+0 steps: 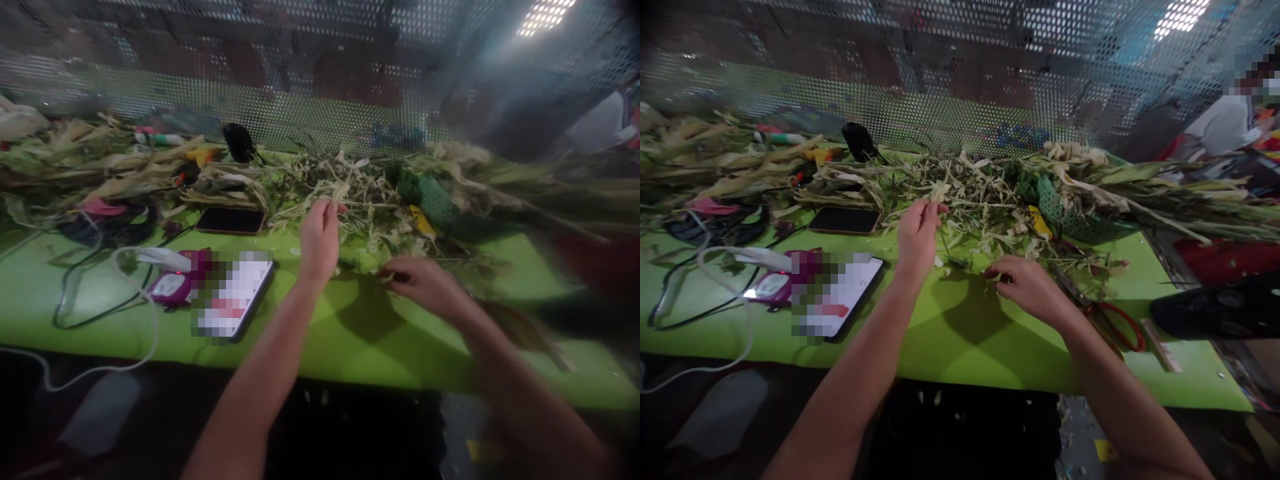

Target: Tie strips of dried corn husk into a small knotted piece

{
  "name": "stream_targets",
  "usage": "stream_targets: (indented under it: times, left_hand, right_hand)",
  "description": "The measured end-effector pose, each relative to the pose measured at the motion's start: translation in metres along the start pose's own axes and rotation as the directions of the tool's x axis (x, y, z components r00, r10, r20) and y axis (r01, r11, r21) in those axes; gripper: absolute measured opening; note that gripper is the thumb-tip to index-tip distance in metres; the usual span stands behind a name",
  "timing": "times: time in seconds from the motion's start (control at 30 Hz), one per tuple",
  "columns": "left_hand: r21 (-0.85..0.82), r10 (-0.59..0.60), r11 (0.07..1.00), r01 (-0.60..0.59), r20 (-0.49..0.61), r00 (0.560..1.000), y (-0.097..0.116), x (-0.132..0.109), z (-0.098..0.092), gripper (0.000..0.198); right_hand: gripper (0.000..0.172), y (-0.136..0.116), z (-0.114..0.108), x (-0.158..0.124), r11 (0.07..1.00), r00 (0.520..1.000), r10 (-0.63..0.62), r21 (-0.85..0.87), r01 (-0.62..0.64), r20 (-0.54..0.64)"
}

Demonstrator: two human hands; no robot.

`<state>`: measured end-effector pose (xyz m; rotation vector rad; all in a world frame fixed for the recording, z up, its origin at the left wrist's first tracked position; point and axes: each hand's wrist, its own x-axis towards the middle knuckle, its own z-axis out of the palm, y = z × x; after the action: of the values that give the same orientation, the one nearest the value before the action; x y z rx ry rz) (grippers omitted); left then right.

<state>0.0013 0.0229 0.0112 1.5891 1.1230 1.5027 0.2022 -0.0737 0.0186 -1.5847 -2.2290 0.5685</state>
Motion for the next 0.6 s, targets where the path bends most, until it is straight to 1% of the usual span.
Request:
stream_targets:
  times: [0.07,0.1,0.17,0.23,0.3,0.37,0.4,0.5,0.57,0.6]
  left_hand:
    - [-0.015,0.004,1.0,-0.004,-0.002,1.0,0.0,0.001,0.0,0.039]
    - [-0.024,0.003,1.0,-0.003,-0.003,1.0,0.0,0.001,0.0,0.038]
    - [-0.044,-0.004,0.999,0.003,-0.005,1.0,0.0,0.001,-0.001,0.038]
    - [-0.061,-0.007,0.998,0.006,-0.003,1.0,0.001,0.0,-0.001,0.037]
    - [-0.067,-0.005,0.998,0.005,0.0,1.0,0.001,0.0,-0.001,0.036]
    - [-0.067,-0.008,0.998,0.008,0.001,1.0,0.0,0.0,-0.001,0.036]
    - [-0.066,-0.012,0.998,0.012,-0.001,1.0,-0.001,0.001,-0.001,0.036]
    - [-0.059,-0.021,0.998,0.02,-0.019,1.0,-0.002,0.003,-0.003,0.037]
    - [-0.047,-0.019,0.999,0.018,-0.035,0.999,-0.001,0.005,-0.005,0.037]
    - [-0.043,-0.02,0.999,0.018,-0.041,0.999,-0.001,0.006,-0.006,0.037]
  right_hand:
    - [0.04,0.006,0.006,-0.007,0.998,0.999,-0.009,-0.06,0.011,0.04]
    - [0.044,0.011,0.007,-0.011,0.994,0.999,0.002,-0.107,0.002,0.036]
    - [0.042,0.022,0.006,-0.017,0.973,0.998,0.064,-0.224,-0.061,0.004]
    - [0.038,0.03,0.005,-0.02,0.939,0.993,0.109,-0.321,-0.121,-0.053]
    - [0.037,0.031,0.005,-0.019,0.925,0.99,0.076,-0.362,-0.113,-0.116]
    - [0.037,0.025,0.01,-0.016,0.935,0.991,-0.011,-0.353,-0.038,-0.134]
    - [0.038,0.021,0.014,-0.015,0.94,0.993,-0.051,-0.342,0.011,-0.109]
    - [0.048,0.007,0.027,-0.018,0.934,0.993,-0.115,-0.337,0.121,0.04]
    - [0.054,-0.001,0.033,-0.03,0.928,0.987,-0.124,-0.339,0.152,0.105]
    - [0.054,-0.005,0.034,-0.037,0.934,0.984,-0.128,-0.32,0.161,0.121]
